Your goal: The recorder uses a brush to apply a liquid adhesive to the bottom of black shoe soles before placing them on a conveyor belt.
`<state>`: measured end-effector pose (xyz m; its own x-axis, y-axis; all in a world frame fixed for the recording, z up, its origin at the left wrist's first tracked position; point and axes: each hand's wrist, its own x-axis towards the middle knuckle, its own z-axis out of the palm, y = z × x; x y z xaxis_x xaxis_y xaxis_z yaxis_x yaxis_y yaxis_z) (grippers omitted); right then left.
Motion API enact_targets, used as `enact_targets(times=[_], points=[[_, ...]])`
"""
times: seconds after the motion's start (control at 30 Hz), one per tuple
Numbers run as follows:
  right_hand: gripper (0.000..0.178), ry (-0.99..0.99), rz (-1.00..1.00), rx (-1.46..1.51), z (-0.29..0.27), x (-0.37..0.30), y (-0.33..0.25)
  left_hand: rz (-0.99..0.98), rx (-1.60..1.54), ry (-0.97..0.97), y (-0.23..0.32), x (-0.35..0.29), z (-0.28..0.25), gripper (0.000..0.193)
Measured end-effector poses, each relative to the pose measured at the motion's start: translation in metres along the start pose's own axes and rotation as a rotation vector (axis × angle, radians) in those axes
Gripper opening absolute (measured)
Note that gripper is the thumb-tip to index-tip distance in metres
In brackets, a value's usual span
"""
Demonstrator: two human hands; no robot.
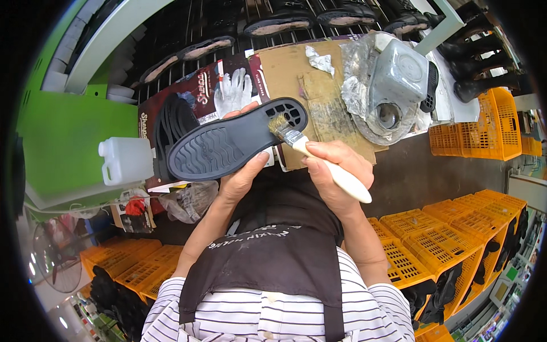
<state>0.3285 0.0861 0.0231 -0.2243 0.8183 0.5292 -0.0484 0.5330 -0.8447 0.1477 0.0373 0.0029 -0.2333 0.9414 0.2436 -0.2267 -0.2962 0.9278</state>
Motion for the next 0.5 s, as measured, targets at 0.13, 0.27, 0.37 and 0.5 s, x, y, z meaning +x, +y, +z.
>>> enact_targets(times=[0.13,0.27,0.37,0.5], points=[[0.015,0.006,0.071,0.012,0.008,-0.001,-0.003,0.020,0.027,-0.018,0.002,-0.003,0.008,0.075],[0.017,-0.027,0.040,0.029,0.017,0.001,-0.004,0.069,0.199,-0.025,0.006,-0.001,0.013,0.062],[0.015,-0.035,0.081,0.055,0.021,-0.002,-0.007,0.106,0.169,0.046,0.008,-0.001,0.021,0.059],[0.017,-0.036,0.151,0.074,0.026,-0.005,-0.009,0.127,0.199,0.049,0.006,0.000,0.020,0.059]])
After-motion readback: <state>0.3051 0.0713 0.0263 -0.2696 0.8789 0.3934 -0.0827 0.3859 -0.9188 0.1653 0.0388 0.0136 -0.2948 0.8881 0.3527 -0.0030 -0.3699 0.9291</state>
